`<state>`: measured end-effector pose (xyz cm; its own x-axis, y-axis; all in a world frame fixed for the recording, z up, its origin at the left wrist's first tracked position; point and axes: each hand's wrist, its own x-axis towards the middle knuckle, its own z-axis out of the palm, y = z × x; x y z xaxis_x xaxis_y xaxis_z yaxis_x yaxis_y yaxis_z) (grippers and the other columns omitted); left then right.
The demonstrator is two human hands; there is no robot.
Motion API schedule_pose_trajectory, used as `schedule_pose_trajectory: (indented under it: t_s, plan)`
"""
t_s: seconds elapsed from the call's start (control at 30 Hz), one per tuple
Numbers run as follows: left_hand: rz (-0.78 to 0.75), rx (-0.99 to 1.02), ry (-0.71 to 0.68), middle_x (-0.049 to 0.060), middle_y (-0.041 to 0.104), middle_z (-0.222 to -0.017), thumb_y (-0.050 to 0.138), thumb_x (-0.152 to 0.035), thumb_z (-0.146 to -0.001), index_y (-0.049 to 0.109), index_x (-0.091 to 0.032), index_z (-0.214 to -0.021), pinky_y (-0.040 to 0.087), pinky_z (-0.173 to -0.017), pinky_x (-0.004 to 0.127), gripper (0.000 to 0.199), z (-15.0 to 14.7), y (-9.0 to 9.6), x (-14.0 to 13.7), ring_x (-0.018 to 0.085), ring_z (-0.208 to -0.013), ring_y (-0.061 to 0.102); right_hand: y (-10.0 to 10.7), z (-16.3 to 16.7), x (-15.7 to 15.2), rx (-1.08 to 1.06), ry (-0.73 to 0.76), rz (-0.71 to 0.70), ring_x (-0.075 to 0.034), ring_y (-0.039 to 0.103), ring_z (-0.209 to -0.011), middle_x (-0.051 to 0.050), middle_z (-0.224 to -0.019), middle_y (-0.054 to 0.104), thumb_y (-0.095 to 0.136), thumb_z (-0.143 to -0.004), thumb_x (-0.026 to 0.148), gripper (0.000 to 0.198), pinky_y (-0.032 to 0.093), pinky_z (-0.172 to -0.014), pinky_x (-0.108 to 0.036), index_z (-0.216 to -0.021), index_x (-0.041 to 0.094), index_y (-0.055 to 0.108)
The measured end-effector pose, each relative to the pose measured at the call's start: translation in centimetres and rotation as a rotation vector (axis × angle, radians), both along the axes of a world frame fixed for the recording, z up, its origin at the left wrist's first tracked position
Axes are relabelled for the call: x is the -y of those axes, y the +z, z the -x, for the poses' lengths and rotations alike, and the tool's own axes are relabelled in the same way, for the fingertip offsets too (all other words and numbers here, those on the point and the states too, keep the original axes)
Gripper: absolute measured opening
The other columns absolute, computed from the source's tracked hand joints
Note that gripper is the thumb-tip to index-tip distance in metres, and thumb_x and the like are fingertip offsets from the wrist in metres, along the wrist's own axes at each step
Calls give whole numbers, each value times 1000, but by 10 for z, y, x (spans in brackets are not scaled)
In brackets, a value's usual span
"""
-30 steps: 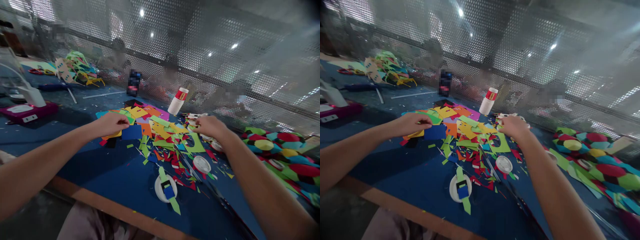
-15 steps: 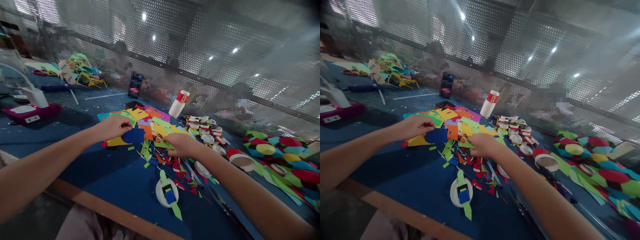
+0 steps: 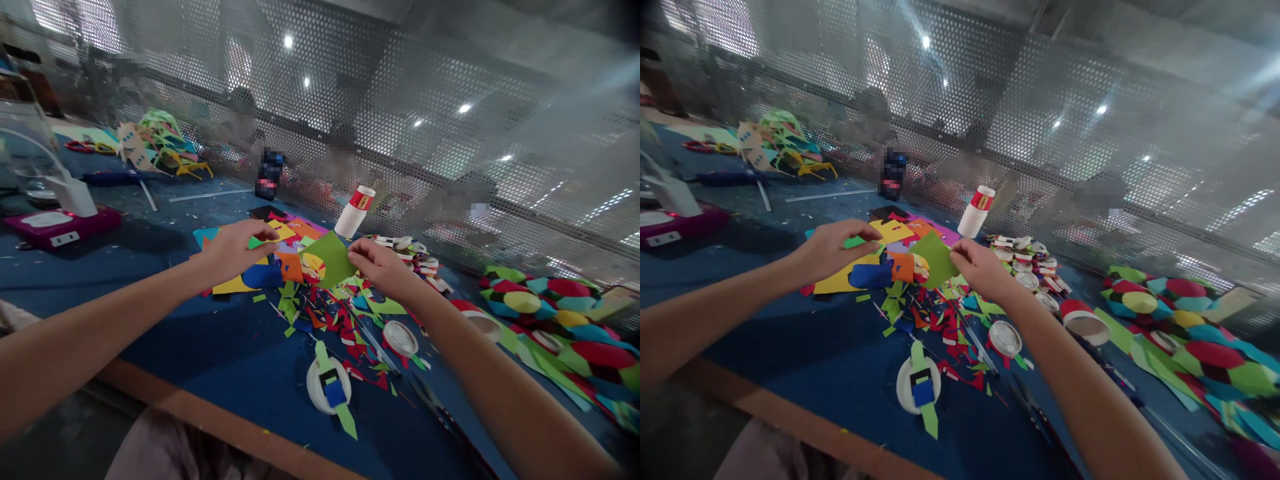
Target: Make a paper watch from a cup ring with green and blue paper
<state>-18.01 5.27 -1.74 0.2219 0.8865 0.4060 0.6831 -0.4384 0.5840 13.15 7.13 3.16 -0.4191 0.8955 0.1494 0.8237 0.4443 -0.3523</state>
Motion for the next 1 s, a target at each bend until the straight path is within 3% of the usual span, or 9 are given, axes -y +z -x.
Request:
schedule_pose_trajectory:
  t_s: [0.07,0.17,0.27,0.4,0.53,0.7,0.83,1.0]
  plan:
    - [36,61,-96,10,75,-127,73,-47,-101,71,-19,-126,58,-106,51,37,-18,7,3,28,-118,72,1,-2,-1,-135,12,79,-14,62,-65,2,-84,64,56,-112,45,29,55,-64,-30,-108,18,64]
    - [85,145,-207,13,69,-144,82,-46,-94,62,-21,-145,60,-103,46,60,-46,19,2,30,-126,69,3,2,4,-272,45,170,-14,58,-61,4,-77,62,60,-107,39,21,52,-61,-29,-101,19,64]
    - [151,191,-266,10,73,-132,78,-40,-99,69,-18,-130,61,-102,50,40,-66,28,-2,28,-116,72,5,9,11,-376,61,206,-17,62,-73,0,-81,67,67,-94,27,7,54,-72,-31,-95,20,68]
    - [255,281,-245,7,75,-116,71,-39,-105,72,-16,-115,64,-93,46,26,-74,31,1,24,-103,74,6,13,26,-539,3,270,-20,67,-84,-3,-89,73,71,-80,27,20,56,-80,-34,-98,22,71]
    - [358,370,-260,5,77,-104,68,-36,-104,71,-18,-111,64,-79,36,20,-73,34,24,20,-88,74,8,10,57,-712,-110,344,-18,63,-72,-2,-81,68,77,-72,42,24,55,-68,-33,-82,25,64]
    - [454,345,-406,2,78,-86,69,-47,-90,71,-22,-100,59,-60,30,26,-70,34,56,17,-64,72,20,-4,111,-806,-242,516,-15,55,-58,1,-72,63,91,-60,56,45,44,-51,-27,-84,27,66]
    - [334,221,-460,0,78,-80,65,-41,-89,74,-23,-94,56,-62,29,21,-63,18,68,18,-68,72,5,-21,132,-717,-336,808,-11,56,-58,-1,-70,67,100,-52,60,57,39,-53,-23,-81,22,70]
    - [62,63,-561,1,81,-98,52,-18,-93,79,-24,-97,52,-82,28,28,-53,-10,77,18,-91,74,-31,-20,131,-647,-347,921,-6,45,-50,4,-62,60,97,-54,70,67,28,-47,-21,-83,17,70]
